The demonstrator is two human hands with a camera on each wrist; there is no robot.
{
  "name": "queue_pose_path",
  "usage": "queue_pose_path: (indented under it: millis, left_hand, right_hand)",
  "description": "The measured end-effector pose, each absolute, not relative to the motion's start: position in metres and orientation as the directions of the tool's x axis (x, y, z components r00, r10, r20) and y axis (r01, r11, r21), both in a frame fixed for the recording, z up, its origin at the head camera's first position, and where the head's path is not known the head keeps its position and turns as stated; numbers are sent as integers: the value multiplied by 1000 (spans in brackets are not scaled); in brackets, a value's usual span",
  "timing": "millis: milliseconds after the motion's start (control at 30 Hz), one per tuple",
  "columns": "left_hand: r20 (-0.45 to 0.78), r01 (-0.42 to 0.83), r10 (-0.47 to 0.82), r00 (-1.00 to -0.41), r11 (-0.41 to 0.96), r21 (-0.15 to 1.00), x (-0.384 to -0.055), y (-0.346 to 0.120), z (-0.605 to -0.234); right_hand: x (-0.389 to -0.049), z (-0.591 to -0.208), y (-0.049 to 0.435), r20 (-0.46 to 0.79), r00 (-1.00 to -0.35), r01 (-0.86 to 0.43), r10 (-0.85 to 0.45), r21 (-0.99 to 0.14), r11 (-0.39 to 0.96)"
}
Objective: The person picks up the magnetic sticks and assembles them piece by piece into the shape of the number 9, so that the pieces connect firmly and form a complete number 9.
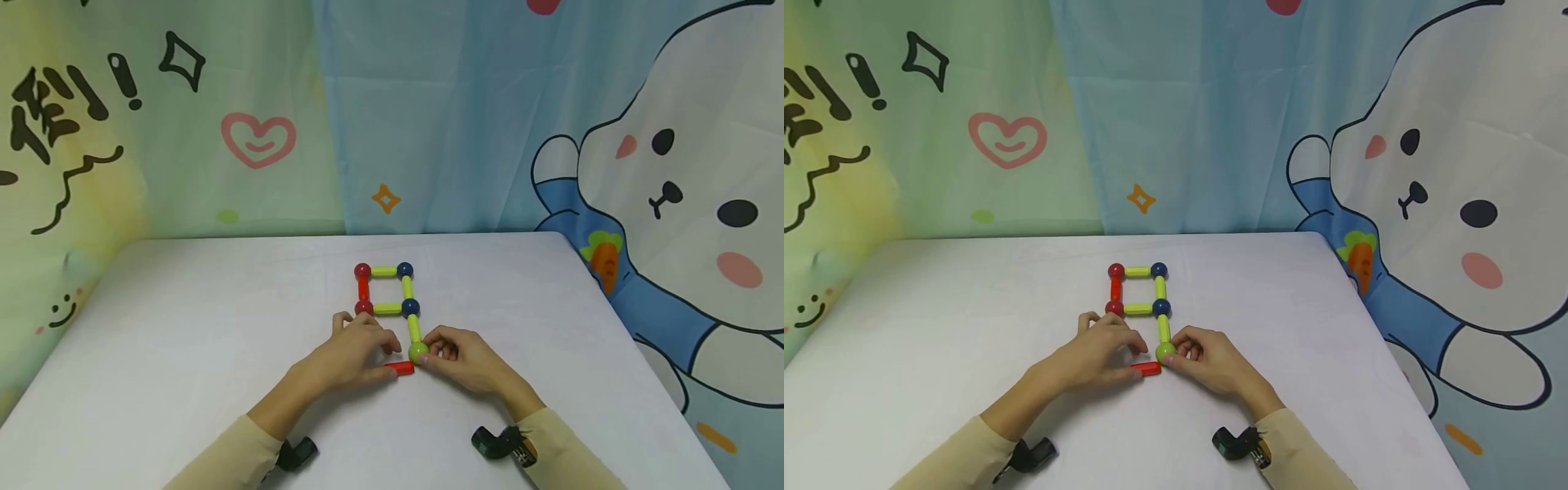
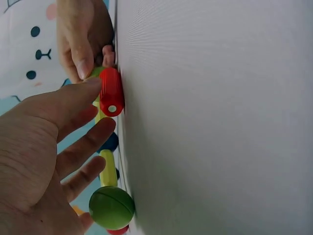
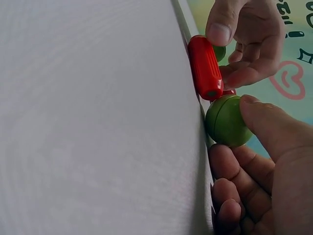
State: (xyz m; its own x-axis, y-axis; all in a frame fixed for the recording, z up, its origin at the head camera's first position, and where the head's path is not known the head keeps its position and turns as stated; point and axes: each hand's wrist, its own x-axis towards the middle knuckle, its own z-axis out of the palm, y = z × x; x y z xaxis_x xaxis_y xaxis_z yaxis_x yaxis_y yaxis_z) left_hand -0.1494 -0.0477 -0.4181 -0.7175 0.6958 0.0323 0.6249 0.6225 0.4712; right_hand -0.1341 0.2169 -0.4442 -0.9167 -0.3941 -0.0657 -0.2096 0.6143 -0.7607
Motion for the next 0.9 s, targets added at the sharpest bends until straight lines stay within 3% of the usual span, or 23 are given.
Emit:
queue_pose_path:
  millis: [900]
  left_hand:
    - [25, 626, 694, -720, 633, 455, -152, -44, -420]
  right_hand:
    - [-134, -443, 216, -59, -918, -212, -393, -763, 611]
